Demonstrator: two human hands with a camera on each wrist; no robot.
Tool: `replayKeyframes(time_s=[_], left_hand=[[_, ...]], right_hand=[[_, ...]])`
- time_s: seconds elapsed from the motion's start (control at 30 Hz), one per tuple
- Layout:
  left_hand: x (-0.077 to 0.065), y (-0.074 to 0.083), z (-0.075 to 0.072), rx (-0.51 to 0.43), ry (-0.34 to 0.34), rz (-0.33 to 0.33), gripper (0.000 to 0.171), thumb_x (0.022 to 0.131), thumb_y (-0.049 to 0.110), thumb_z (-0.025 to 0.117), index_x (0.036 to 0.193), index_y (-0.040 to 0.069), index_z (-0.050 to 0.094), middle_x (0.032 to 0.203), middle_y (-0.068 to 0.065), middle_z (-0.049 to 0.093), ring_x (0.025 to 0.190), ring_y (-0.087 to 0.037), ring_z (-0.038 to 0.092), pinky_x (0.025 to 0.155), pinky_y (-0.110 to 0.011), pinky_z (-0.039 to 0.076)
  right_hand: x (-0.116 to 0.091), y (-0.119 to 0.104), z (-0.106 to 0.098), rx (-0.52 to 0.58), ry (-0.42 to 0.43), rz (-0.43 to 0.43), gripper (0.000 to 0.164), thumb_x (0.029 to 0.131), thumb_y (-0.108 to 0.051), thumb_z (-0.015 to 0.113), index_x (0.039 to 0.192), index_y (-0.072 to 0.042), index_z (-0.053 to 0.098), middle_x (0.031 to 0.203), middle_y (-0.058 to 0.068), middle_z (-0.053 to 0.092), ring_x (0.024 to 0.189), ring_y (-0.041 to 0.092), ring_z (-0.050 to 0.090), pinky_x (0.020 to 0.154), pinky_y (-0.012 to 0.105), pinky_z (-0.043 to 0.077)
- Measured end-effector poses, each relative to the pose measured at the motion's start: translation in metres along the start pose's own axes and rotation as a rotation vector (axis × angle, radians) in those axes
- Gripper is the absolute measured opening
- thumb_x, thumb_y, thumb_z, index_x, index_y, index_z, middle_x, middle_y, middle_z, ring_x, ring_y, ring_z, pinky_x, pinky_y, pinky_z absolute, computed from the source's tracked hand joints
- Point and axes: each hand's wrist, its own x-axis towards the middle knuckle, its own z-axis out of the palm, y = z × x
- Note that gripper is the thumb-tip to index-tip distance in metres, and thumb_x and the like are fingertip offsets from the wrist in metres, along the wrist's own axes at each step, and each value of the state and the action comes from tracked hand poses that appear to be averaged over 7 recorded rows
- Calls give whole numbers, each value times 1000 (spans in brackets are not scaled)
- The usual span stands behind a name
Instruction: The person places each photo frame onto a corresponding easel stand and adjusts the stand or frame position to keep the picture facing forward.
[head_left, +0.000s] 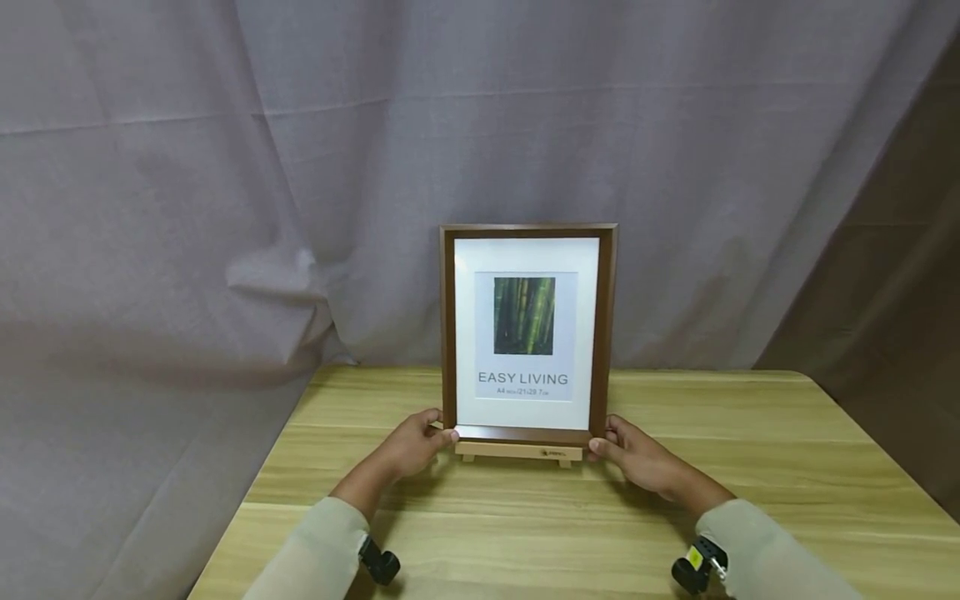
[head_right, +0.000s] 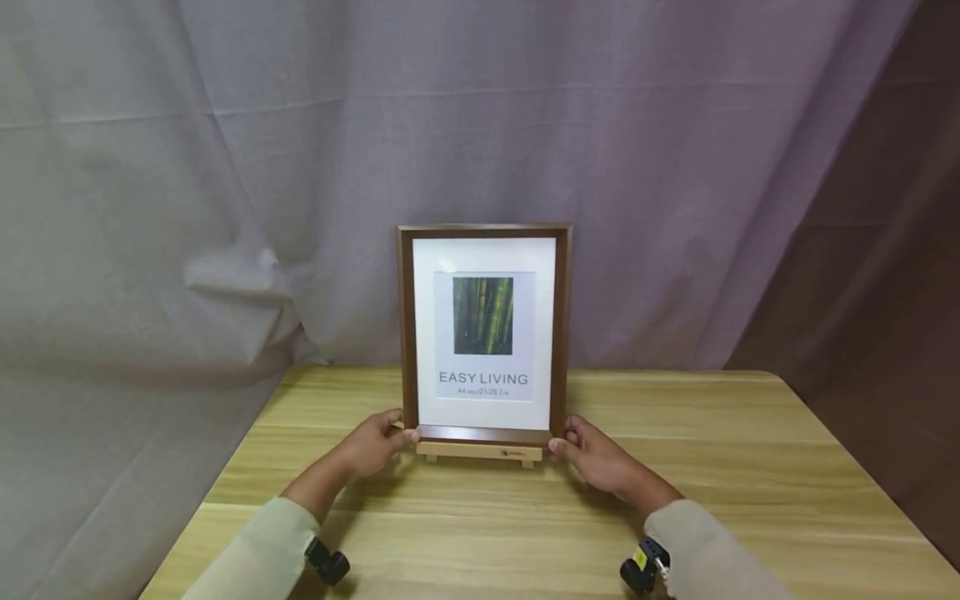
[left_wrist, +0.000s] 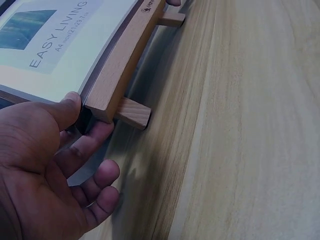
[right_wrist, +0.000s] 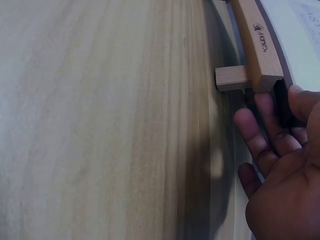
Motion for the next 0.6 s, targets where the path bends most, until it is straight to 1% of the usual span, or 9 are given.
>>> replayKeyframes(time_s=[0.13,0.2,0.27,0.37,0.43,0.5,0.53,0.6], left_hand=[[1,-1,0,40,4,54,38,104,30,63,125,0,56,104,-12,70,87,-27,66,70,-36,53],[1,-1,0,61,11,80,29,105,28,62,116,2,57,100,-12,69,85,-24,63,69,-35,51],[1,-1,0,82,20,99,24,105,26,62,111,3,57,96,-11,67,81,-21,60,69,-35,50],[2,1,0,103,35,112,28,105,24,62,118,1,56,96,-10,67,83,-20,60,73,-39,51],[1,1,0,117,42,112,38,104,24,63,130,-2,52,103,-12,68,92,-23,63,80,-42,53],[0,2,-2,113,36,106,50,104,24,63,142,-2,44,114,-14,66,106,-27,64,89,-46,53],[-1,1,-3,109,28,98,54,104,24,63,147,-1,40,119,-15,65,110,-29,63,92,-47,52],[-3,1,-6,108,22,95,62,104,26,64,152,2,34,126,-17,63,117,-31,60,96,-50,50]], right_hand=[[1,-2,3,-9,17,12,34,107,-29,58,116,1,46,107,13,69,105,31,57,78,37,43],[1,-4,5,-14,34,14,33,107,-29,58,116,0,48,107,13,68,104,30,58,77,37,43],[0,-6,7,-31,60,15,32,106,-29,59,117,0,49,106,12,68,99,29,59,74,36,44],[-1,-10,11,-101,113,17,31,106,-31,60,112,-2,50,100,10,64,87,25,57,66,35,43],[-4,-12,14,-177,156,8,35,106,-34,60,115,-1,51,101,11,63,87,26,58,68,37,47],[-7,-13,16,-247,193,-2,45,106,-37,59,125,3,49,110,17,63,96,31,63,75,43,52],[-8,-13,17,-276,211,-8,53,106,-40,58,133,4,46,116,20,63,103,34,63,81,47,53],[-12,-13,16,-316,237,-19,68,105,-45,56,147,5,36,130,25,59,117,41,60,91,55,52]])
